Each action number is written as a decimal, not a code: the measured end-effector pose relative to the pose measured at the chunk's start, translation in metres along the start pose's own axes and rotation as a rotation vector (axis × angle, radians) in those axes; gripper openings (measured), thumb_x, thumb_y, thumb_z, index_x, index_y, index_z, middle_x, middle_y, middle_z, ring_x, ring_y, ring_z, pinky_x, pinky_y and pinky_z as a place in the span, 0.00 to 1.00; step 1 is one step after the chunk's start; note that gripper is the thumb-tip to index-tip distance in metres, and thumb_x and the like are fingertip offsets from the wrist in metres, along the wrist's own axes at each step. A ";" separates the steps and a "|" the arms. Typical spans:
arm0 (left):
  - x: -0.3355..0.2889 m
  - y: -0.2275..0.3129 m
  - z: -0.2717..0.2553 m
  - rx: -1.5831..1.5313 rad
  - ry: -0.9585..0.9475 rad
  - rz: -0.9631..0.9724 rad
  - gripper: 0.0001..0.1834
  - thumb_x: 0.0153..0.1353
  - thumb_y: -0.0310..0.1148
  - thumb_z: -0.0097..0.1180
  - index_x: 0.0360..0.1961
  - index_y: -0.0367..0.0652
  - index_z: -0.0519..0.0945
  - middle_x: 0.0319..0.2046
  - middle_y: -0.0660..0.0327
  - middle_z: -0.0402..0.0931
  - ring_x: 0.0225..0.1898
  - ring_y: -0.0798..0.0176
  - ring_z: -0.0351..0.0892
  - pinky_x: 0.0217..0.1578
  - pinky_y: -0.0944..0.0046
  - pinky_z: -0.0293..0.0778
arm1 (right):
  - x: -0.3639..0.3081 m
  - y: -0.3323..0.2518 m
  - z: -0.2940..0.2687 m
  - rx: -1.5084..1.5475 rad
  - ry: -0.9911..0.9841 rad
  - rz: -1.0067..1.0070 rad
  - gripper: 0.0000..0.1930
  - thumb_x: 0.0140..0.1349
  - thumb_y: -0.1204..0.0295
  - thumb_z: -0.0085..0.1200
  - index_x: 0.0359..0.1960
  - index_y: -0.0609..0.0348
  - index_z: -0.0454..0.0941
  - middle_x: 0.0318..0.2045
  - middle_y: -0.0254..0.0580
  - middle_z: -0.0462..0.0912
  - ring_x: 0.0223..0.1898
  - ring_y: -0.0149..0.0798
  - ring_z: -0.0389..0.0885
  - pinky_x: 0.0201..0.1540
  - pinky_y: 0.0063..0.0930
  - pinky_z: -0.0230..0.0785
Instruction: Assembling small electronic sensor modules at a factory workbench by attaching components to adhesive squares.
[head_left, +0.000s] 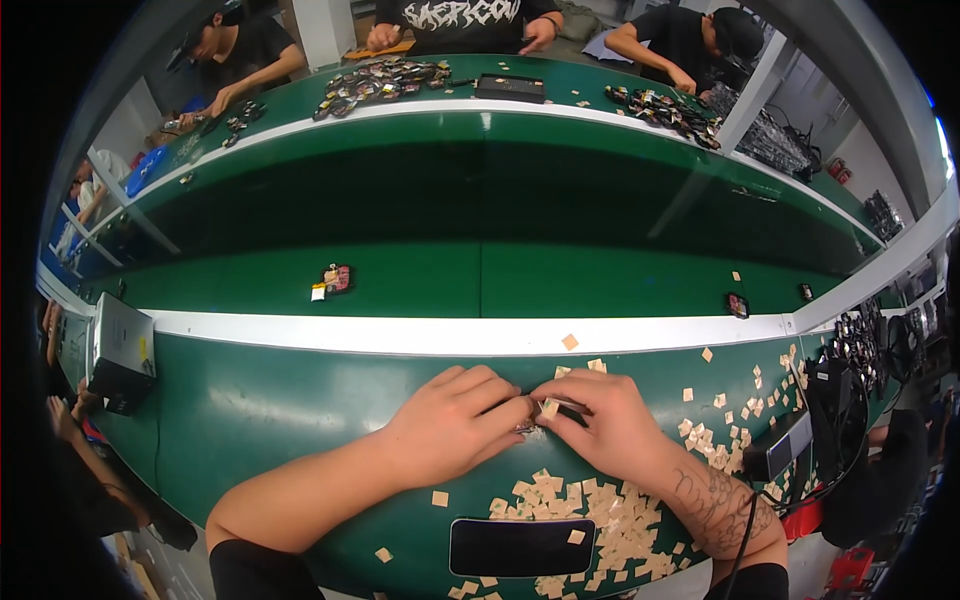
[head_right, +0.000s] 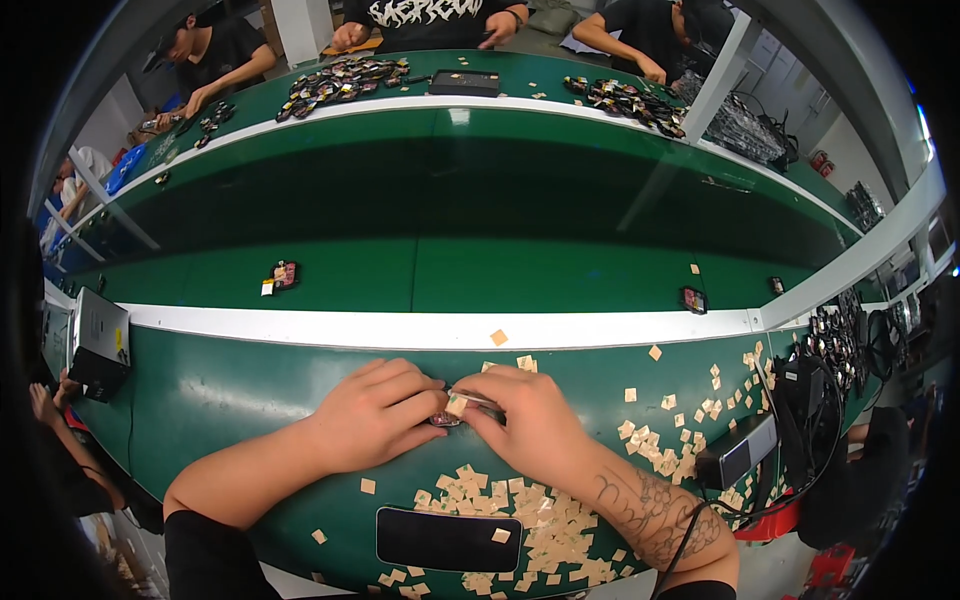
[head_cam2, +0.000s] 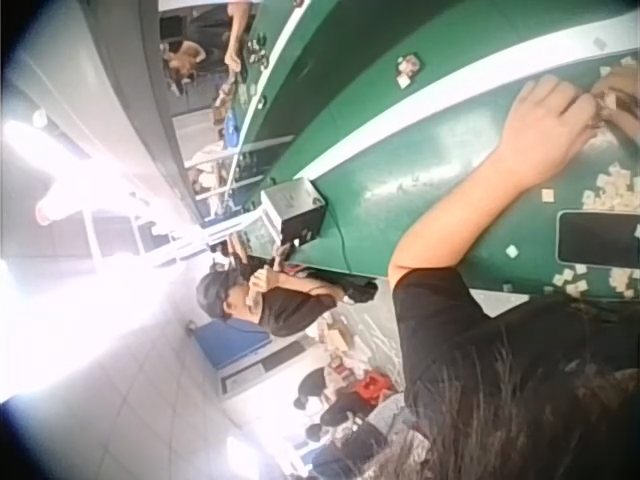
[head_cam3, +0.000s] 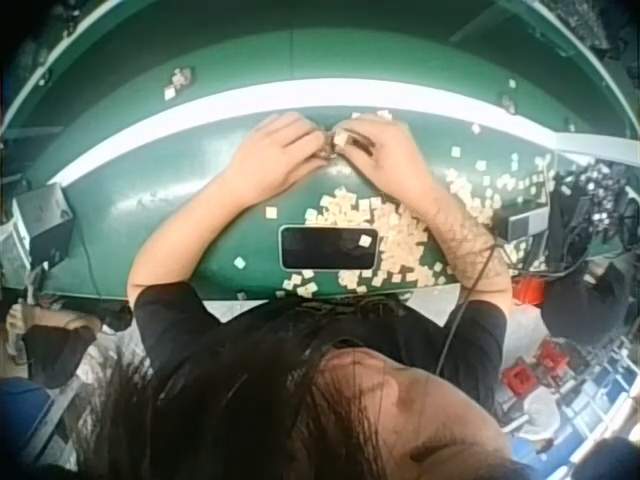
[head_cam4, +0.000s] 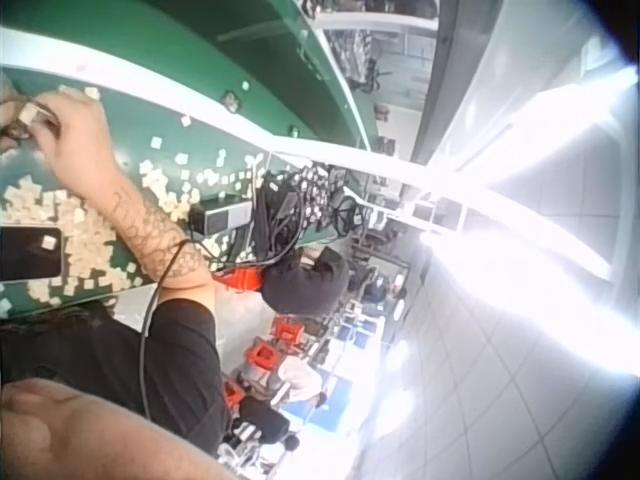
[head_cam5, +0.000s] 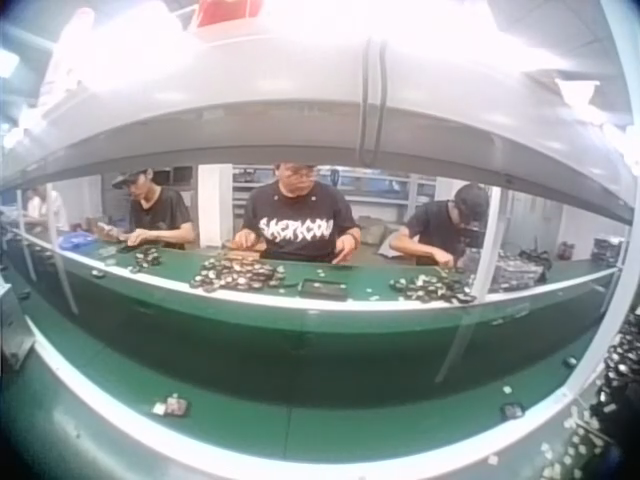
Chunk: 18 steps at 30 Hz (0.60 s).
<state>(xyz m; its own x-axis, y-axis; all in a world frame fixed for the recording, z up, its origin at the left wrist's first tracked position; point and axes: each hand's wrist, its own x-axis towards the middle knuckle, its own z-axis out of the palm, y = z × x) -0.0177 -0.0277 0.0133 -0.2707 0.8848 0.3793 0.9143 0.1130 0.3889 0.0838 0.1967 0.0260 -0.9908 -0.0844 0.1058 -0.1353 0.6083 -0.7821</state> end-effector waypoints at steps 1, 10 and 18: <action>0.002 0.000 -0.001 -0.002 0.000 0.003 0.19 0.56 0.36 0.76 0.46 0.44 0.83 0.47 0.60 0.84 0.47 0.54 0.83 0.48 0.55 0.81 | 0.001 0.002 -0.001 0.040 0.017 0.012 0.13 0.61 0.79 0.71 0.47 0.62 0.89 0.33 0.41 0.86 0.26 0.37 0.77 0.31 0.28 0.70; 0.001 0.001 -0.003 -0.053 0.007 -0.027 0.19 0.54 0.34 0.77 0.45 0.45 0.83 0.45 0.60 0.83 0.46 0.52 0.83 0.48 0.54 0.82 | 0.001 0.008 -0.002 0.027 -0.056 -0.057 0.13 0.65 0.76 0.69 0.51 0.60 0.87 0.38 0.44 0.86 0.33 0.46 0.87 0.39 0.34 0.80; 0.002 -0.001 -0.002 -0.082 0.002 -0.025 0.19 0.54 0.33 0.77 0.44 0.43 0.82 0.45 0.59 0.83 0.46 0.51 0.82 0.48 0.54 0.81 | 0.002 0.008 -0.003 0.014 -0.058 -0.048 0.13 0.65 0.75 0.68 0.51 0.61 0.86 0.38 0.46 0.86 0.34 0.48 0.88 0.38 0.36 0.80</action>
<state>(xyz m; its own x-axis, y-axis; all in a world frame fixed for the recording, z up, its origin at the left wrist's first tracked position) -0.0195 -0.0268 0.0155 -0.2941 0.8812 0.3701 0.8793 0.0977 0.4661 0.0810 0.2037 0.0219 -0.9814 -0.1588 0.1079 -0.1821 0.5916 -0.7854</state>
